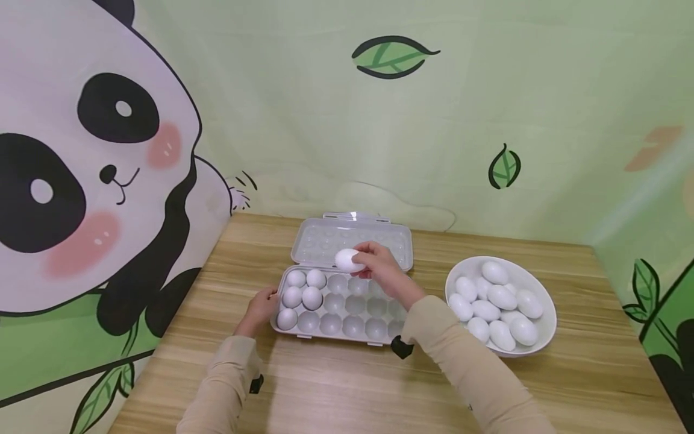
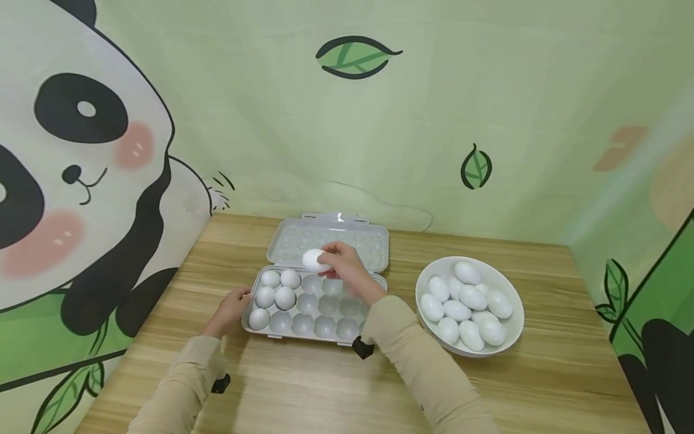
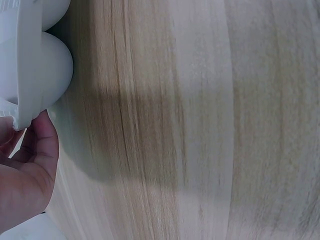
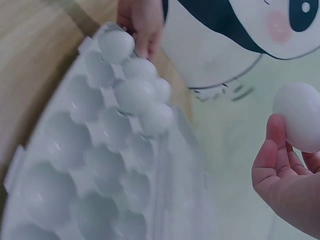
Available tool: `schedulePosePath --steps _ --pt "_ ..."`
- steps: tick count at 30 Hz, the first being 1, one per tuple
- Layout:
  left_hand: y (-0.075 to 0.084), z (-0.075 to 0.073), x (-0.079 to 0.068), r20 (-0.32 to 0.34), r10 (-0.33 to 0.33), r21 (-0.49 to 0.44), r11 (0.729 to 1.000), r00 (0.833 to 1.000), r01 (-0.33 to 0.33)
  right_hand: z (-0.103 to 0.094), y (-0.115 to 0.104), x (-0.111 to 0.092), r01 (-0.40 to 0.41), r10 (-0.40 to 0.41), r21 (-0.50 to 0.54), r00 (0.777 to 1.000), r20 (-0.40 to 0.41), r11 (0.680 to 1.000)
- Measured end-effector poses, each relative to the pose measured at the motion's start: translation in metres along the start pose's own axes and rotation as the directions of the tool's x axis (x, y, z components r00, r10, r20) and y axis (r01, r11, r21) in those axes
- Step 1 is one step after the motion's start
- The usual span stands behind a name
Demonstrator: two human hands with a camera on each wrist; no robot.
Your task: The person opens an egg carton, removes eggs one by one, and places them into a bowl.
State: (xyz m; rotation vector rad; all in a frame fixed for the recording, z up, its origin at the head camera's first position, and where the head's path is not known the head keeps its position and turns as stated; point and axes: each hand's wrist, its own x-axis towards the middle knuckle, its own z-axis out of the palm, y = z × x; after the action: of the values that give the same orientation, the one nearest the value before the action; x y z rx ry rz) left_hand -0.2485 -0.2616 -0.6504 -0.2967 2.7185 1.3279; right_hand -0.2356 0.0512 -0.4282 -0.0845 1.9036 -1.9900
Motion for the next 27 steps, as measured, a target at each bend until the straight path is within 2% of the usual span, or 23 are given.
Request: schedulePosePath --steps 1,3,4,6,15,20,23,24,27 --pt "0.030 -0.010 -0.021 0.007 -0.015 -0.012 1.000 1.000 0.015 -0.005 -0.004 -0.001 0.015 -0.015 -0.005 1.000 0.001 1.000" --pt "0.072 -0.025 -0.051 0.037 -0.038 -0.016 0.999 0.999 0.038 -0.016 -0.011 -0.004 0.041 -0.041 -0.011 0.999 0.005 0.999" --pt "0.083 -0.028 -0.059 0.039 -0.044 -0.015 0.999 0.998 0.045 -0.022 -0.015 -0.005 0.054 -0.054 -0.019 0.999 0.010 0.998" --pt "0.093 -0.032 -0.066 0.046 -0.045 -0.009 0.999 0.998 0.046 -0.033 -0.021 -0.007 0.073 -0.073 -0.031 0.997 0.021 0.997" --pt "0.090 -0.030 -0.064 0.032 -0.049 -0.021 0.999 0.998 0.049 -0.082 -0.038 -0.019 0.044 -0.041 -0.026 0.995 0.086 0.999" --pt "0.090 -0.029 -0.063 0.037 -0.074 -0.016 0.997 0.997 0.074 -0.112 -0.040 -0.032 0.038 -0.027 -0.074 0.990 0.141 0.997" --pt "0.076 -0.024 -0.052 0.034 -0.049 -0.023 0.999 0.998 0.049 -0.128 -0.041 -0.040 0.025 -0.009 -0.118 0.991 0.133 0.993" --pt "0.064 -0.021 -0.045 0.019 -0.003 -0.041 0.999 1.000 0.004 -0.133 -0.041 -0.043 0.018 -0.002 -0.131 0.992 0.126 0.991" --pt "0.052 -0.017 -0.037 0.021 0.011 -0.040 0.999 1.000 -0.010 -0.148 -0.040 -0.050 0.013 0.007 -0.173 0.993 0.114 0.985"
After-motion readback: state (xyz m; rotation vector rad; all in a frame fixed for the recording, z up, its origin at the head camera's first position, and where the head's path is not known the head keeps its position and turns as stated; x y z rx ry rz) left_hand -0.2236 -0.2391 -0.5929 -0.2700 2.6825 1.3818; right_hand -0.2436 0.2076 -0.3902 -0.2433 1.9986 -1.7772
